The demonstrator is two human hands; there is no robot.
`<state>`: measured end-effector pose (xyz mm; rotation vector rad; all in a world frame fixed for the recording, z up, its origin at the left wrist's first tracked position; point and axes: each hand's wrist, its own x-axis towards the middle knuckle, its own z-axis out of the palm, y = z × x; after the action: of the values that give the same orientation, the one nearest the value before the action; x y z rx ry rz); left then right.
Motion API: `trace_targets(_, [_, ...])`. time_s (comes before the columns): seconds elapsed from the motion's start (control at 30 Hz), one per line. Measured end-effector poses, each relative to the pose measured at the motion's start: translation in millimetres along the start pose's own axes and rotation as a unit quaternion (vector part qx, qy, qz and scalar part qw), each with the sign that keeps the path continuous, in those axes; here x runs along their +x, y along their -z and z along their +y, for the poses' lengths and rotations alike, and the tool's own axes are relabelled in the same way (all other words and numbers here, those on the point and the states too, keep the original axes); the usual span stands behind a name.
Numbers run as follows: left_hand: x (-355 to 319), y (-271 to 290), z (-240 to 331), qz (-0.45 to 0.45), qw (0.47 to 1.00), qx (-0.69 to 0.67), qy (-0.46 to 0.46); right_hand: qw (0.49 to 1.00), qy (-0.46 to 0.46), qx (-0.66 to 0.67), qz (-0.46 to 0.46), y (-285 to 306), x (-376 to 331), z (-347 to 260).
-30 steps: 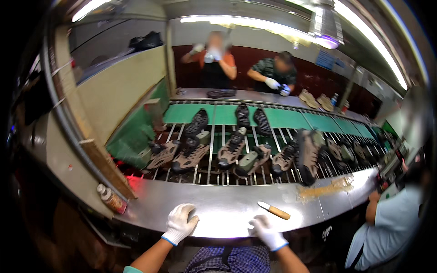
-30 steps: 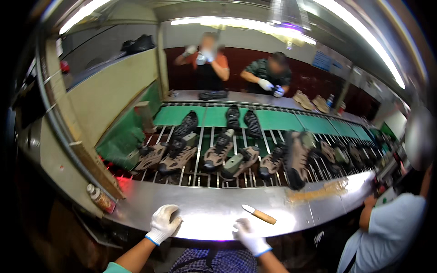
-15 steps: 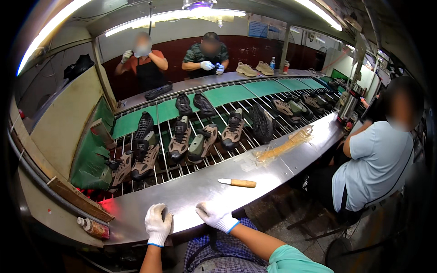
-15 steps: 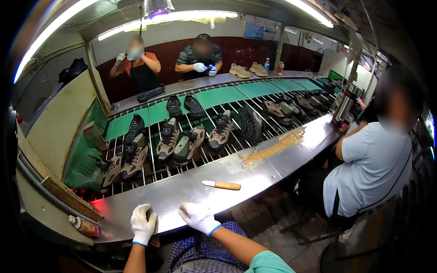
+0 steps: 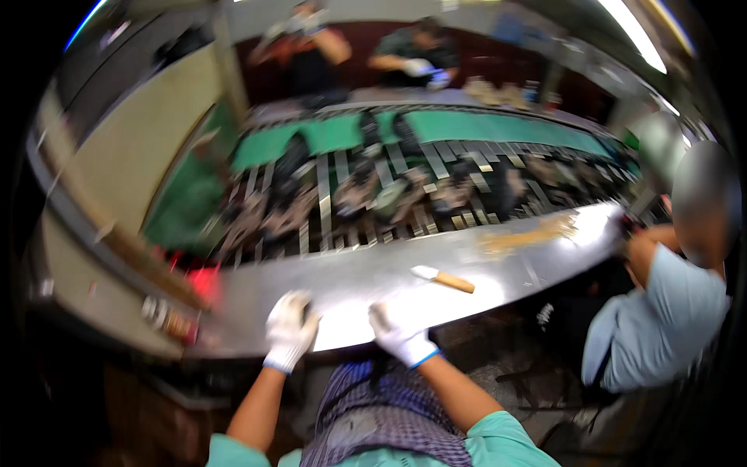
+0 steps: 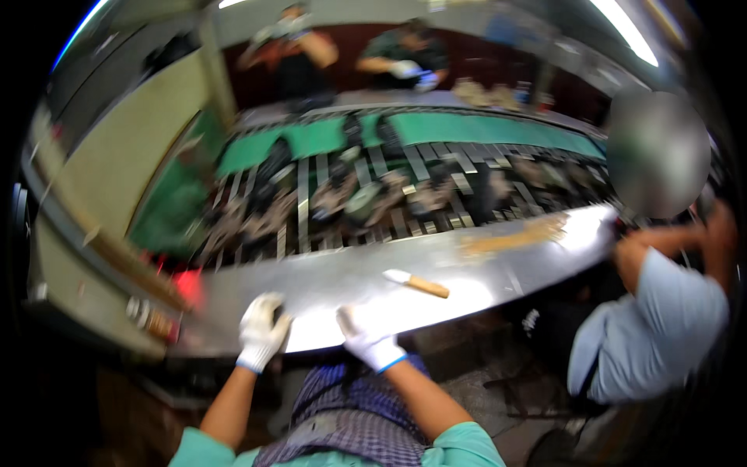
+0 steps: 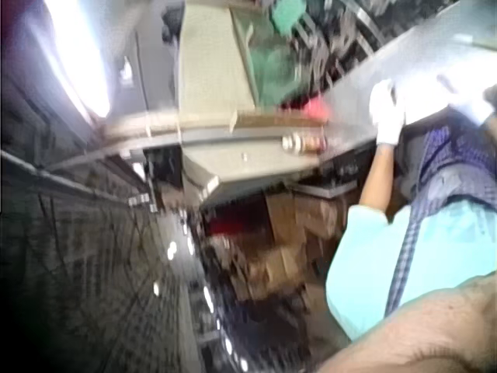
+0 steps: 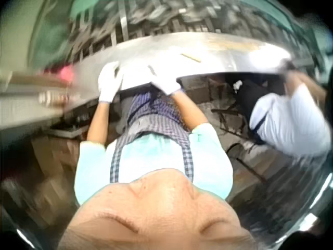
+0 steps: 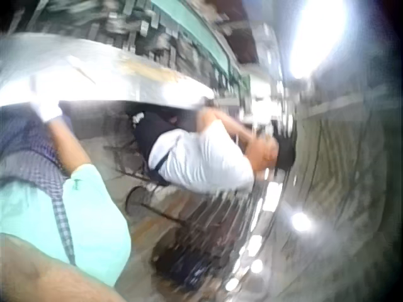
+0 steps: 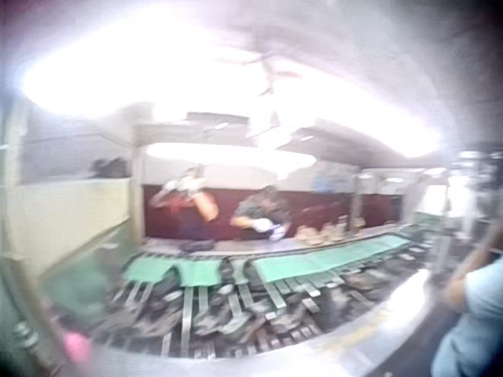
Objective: The person picks up shoe soles and uppers from a conveyor belt, fits them together, and uses a handheld knife to trim excess material from the edges.
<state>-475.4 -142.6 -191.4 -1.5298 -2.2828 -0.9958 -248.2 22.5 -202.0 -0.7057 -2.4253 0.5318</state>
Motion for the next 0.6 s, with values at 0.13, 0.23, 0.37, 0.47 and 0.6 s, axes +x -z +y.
trace_targets(0.13, [-2, 10, 12, 0.0, 1.0, -0.016, -0.019, 0.998, -0.039, 0.033, -0.03, -7, -27, 38])
trace_targets(0.23, [-14, 19, 20, 0.026, 1.0, 0.005, 0.009, 0.967, -0.121, 0.214, -0.061, 34, 1, 1])
trace_targets(0.37, [-13, 14, 29, 0.048, 0.998, -0.02, 0.042, 0.997, -0.008, 0.082, -0.015, 40, 15, 8])
trace_targets(0.47, [-13, 6, 34, 0.067, 0.997, -0.005, 0.046, 0.995, -0.049, 0.078, -0.034, 38, 29, 18])
trace_targets(0.6, [-10, -1, 29, 0.081, 0.996, 0.007, 0.038, 0.998, -0.037, 0.021, -0.042, 33, 38, 23])
